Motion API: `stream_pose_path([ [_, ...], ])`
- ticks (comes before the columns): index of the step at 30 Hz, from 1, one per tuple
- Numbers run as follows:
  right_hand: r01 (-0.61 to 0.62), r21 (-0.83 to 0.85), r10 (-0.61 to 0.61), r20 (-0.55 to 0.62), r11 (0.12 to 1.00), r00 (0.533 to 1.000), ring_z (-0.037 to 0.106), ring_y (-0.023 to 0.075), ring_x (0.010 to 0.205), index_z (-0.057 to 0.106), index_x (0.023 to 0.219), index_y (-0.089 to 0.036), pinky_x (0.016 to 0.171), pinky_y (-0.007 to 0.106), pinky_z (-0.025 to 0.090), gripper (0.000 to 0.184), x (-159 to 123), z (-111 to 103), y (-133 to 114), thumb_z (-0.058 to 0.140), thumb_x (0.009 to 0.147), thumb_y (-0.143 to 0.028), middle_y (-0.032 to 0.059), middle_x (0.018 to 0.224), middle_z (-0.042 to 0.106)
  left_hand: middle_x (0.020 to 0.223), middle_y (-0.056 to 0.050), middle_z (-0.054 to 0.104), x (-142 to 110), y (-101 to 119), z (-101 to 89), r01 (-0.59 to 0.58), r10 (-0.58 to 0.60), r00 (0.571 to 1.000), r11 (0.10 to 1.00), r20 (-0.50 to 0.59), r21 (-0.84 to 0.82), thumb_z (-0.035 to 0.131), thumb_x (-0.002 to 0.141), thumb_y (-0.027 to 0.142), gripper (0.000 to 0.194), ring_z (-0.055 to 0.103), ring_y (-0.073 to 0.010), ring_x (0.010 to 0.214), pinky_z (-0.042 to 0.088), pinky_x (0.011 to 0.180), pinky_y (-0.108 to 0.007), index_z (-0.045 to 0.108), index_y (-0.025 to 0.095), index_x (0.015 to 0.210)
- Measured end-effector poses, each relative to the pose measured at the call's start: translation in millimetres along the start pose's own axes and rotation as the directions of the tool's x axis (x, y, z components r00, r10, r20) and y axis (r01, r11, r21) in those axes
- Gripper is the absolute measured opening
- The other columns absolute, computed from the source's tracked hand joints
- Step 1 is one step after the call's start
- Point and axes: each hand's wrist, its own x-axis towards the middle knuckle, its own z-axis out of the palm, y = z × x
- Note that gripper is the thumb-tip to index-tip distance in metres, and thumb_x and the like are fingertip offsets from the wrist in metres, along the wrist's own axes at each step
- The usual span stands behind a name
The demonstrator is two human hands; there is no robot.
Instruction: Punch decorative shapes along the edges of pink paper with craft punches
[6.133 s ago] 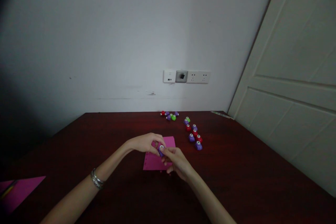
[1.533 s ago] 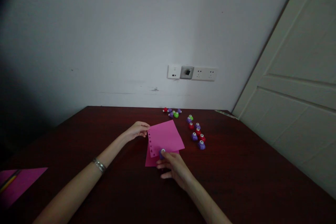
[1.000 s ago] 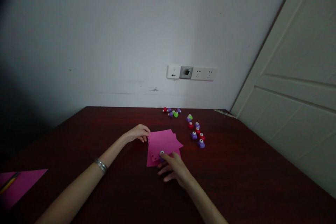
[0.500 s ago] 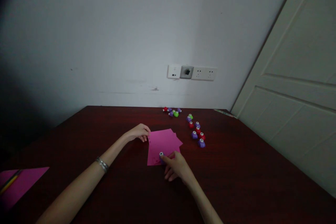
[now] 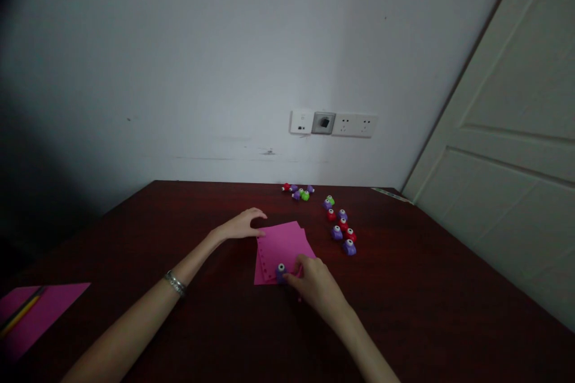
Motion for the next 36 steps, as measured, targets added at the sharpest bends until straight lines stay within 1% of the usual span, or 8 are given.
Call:
stream_pose_path([
  [2,0.057,-0.098,-0.058,-0.003,0.994,0.998,0.058,0.0138,0.053,0.054,0.069,-0.018,0.045,0.021,0.033,0.024,2,-3,-2,0.055,0.074,-0.042,0.0022,0.06,0.062,0.139,-0.012,0.029,-4,7,-1.7,-0.056,0.042,0.977,0.996,0.209,0.066,0.061,0.064,0.054,0.069,0.016,-0.0293,0.13,0.02,0.102,-0.042,0.046,0.02,0.123],
  [4,0.09,-0.182,-0.091,0.002,0.979,0.996,0.058,0.016,0.061,0.056,0.07,-0.018,0.049,0.022,0.033,0.027,3,-4,-4,0.056,0.072,-0.045,0.0043,0.067,0.063,0.144,-0.009,0.018,-7,15,-1.2,-0.061,0.019,0.933,0.993,0.36,0.105,0.057,0.064,0.06,0.078,0.001,-0.0296,0.132,0.013,0.103,-0.044,0.037,0.023,0.13],
  [7,0.116,-0.262,-0.111,0.033,0.958,0.993,0.058,0.0181,0.067,0.058,0.075,-0.017,0.052,0.024,0.033,0.03,5,-1,-8,0.056,0.07,-0.047,0.0059,0.073,0.063,0.145,-0.009,0.008,-9,22,1.9,-0.032,-0.037,0.898,0.988,0.438,0.15,0.056,0.063,0.063,0.088,-0.003,-0.03,0.131,0.012,0.104,-0.044,0.029,0.022,0.135],
  [13,0.118,-0.36,-0.107,0.049,0.926,0.993,0.058,0.0196,0.067,0.059,0.079,-0.017,0.051,0.025,0.03,0.03,7,4,-12,0.052,0.074,-0.045,0.0075,0.075,0.063,0.145,-0.011,0.003,-8,24,8.3,-0.002,-0.075,0.896,0.985,0.438,0.172,0.058,0.061,0.063,0.095,-0.004,-0.031,0.131,0.009,0.104,-0.045,0.021,0.019,0.137],
  [18,0.114,-0.358,-0.105,0.045,0.927,0.993,0.059,0.0192,0.068,0.06,0.078,-0.016,0.052,0.025,0.031,0.029,7,8,-13,0.049,0.077,-0.043,0.008,0.074,0.064,0.145,-0.009,-0.002,-7,23,10.5,-0.01,-0.072,0.903,0.982,0.425,0.188,0.052,0.065,0.065,0.09,-0.007,-0.0314,0.13,0.007,0.104,-0.046,0.022,0.02,0.137],
  [24,0.104,-0.348,-0.102,0.024,0.932,0.995,0.061,0.021,0.069,0.059,0.08,-0.016,0.053,0.025,0.032,0.035,7,18,-14,0.045,0.08,-0.047,0.0095,0.075,0.065,0.145,-0.008,-0.008,-5,19,12.9,-0.024,-0.076,0.89,0.977,0.45,0.214,0.055,0.064,0.063,0.093,-0.01,-0.032,0.13,0.005,0.103,-0.048,0.015,0.023,0.139],
  [29,0.123,-0.35,-0.125,0.017,0.929,0.992,0.061,0.0225,0.068,0.058,0.081,-0.016,0.053,0.026,0.033,0.034,6,24,-15,0.044,0.081,-0.047,0.0092,0.074,0.065,0.145,-0.006,-0.002,-4,18,14.2,-0.069,-0.034,0.888,0.976,0.459,0.206,0.055,0.067,0.06,0.091,-0.008,-0.0308,0.13,0.003,0.104,-0.048,0.013,0.024,0.139],
  [36,0.155,-0.285,-0.142,0.069,0.946,0.988,0.06,0.022,0.073,0.057,0.084,-0.019,0.055,0.025,0.033,0.03,7,21,-11,0.054,0.075,-0.047,0.0056,0.077,0.065,0.146,-0.003,0.003,-1,10,14.7,-0.113,0.036,0.887,0.983,0.46,0.142,0.056,0.067,0.056,0.089,-0.005,-0.0288,0.131,0.003,0.104,-0.047,0.012,0.026,0.139],
])
